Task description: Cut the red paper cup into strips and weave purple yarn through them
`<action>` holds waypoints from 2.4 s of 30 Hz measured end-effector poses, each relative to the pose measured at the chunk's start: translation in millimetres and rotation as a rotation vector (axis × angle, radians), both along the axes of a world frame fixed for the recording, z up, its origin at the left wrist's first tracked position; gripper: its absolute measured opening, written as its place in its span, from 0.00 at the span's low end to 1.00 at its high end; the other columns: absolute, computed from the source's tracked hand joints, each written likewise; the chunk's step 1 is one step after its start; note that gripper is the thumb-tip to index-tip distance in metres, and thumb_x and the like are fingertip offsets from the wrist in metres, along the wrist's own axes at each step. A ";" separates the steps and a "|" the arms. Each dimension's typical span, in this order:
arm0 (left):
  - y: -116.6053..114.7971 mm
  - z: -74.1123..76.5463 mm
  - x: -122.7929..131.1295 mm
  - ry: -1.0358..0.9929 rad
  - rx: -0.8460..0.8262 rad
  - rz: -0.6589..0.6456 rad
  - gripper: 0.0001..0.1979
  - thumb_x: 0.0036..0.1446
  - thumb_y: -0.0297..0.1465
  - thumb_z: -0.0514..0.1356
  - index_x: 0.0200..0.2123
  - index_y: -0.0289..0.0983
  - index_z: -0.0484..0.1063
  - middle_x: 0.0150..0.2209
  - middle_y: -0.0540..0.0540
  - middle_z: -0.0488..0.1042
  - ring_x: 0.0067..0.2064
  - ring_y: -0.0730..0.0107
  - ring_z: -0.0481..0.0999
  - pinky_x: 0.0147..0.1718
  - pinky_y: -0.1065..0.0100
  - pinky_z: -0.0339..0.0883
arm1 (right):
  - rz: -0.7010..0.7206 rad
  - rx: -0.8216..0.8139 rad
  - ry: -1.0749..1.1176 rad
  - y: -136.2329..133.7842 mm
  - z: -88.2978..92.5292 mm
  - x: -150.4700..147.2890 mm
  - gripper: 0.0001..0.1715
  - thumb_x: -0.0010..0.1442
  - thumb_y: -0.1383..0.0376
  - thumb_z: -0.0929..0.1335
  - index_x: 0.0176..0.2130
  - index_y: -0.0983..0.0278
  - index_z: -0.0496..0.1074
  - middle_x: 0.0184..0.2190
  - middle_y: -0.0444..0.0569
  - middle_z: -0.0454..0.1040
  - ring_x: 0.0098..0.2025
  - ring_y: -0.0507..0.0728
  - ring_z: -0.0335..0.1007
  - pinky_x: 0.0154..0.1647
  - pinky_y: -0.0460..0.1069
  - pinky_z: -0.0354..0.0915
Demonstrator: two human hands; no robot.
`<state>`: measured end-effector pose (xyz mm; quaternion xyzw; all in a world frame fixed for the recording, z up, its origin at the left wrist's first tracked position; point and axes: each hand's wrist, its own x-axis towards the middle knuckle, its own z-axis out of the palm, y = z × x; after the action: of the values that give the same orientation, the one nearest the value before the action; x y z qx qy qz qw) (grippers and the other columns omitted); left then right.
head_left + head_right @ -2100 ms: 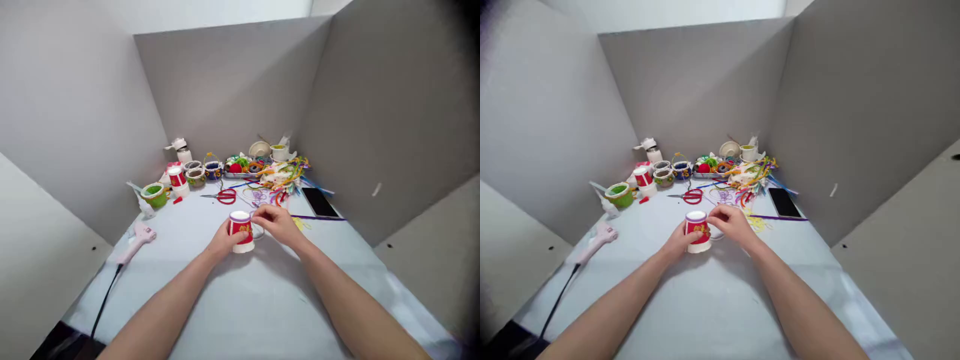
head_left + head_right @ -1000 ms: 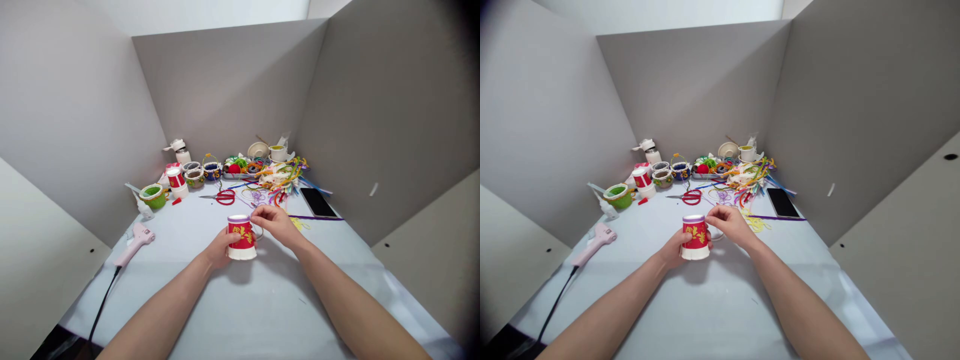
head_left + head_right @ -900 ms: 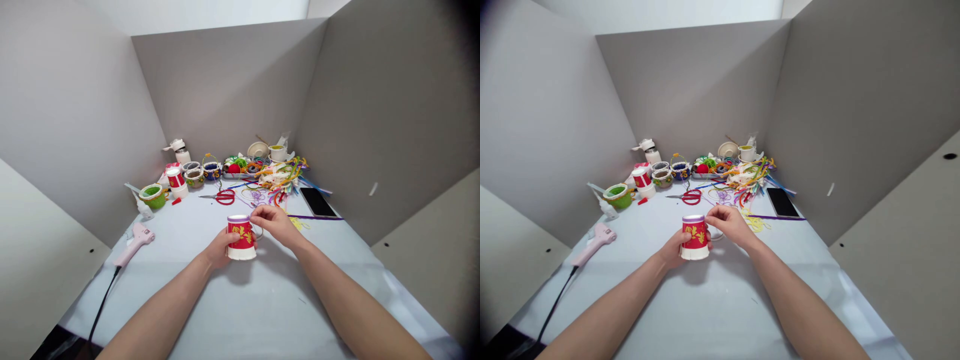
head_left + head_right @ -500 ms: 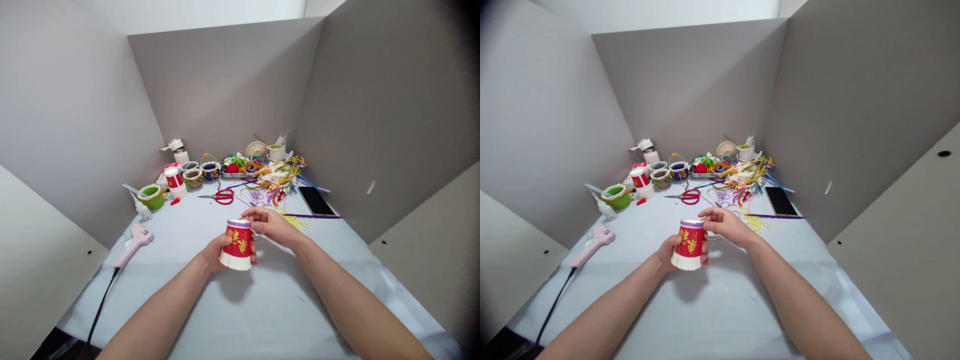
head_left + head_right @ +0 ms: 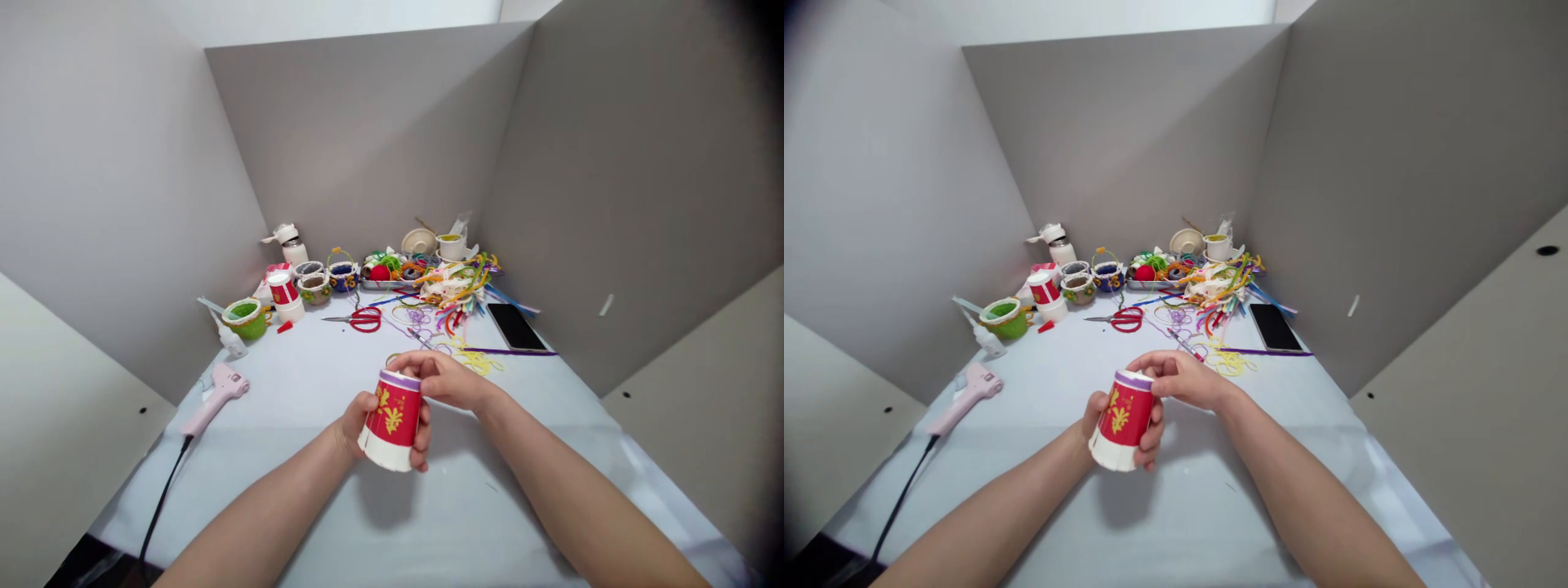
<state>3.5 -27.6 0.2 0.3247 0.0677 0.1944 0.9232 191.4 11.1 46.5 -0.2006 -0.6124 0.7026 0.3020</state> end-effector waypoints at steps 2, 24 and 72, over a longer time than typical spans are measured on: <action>1.0 0.9 -0.4 -0.006 -0.012 -0.004 0.33 0.34 0.52 0.68 0.39 0.34 0.73 0.28 0.43 0.74 0.26 0.66 0.73 0.33 0.61 0.70 | 0.021 -0.033 0.010 -0.3 -0.3 -1.1 0.37 0.44 0.50 0.79 0.49 0.65 0.76 0.28 0.41 0.70 0.31 0.50 0.64 0.34 0.44 0.60; 19.2 29.2 -11.4 0.709 0.824 0.861 0.39 0.38 0.35 0.77 0.55 0.38 0.70 0.52 0.41 0.75 0.53 0.51 0.73 0.50 0.62 0.66 | -0.487 0.319 -0.374 4.7 2.9 -0.6 0.25 0.49 0.58 0.75 0.46 0.65 0.73 0.24 0.38 0.63 0.25 0.49 0.57 0.26 0.45 0.56; 18.1 19.3 -5.3 0.394 0.178 0.648 0.34 0.35 0.43 0.77 0.42 0.30 0.74 0.36 0.40 0.80 0.35 0.58 0.80 0.37 0.61 0.72 | -0.562 0.376 -0.302 9.5 4.5 8.1 0.22 0.53 0.49 0.74 0.27 0.65 0.72 0.22 0.41 0.66 0.25 0.50 0.55 0.26 0.47 0.53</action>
<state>-1.8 -9.4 19.5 0.3964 0.3257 0.4149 0.7514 199.5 20.6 51.0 -0.4033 -0.6896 0.4299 0.4208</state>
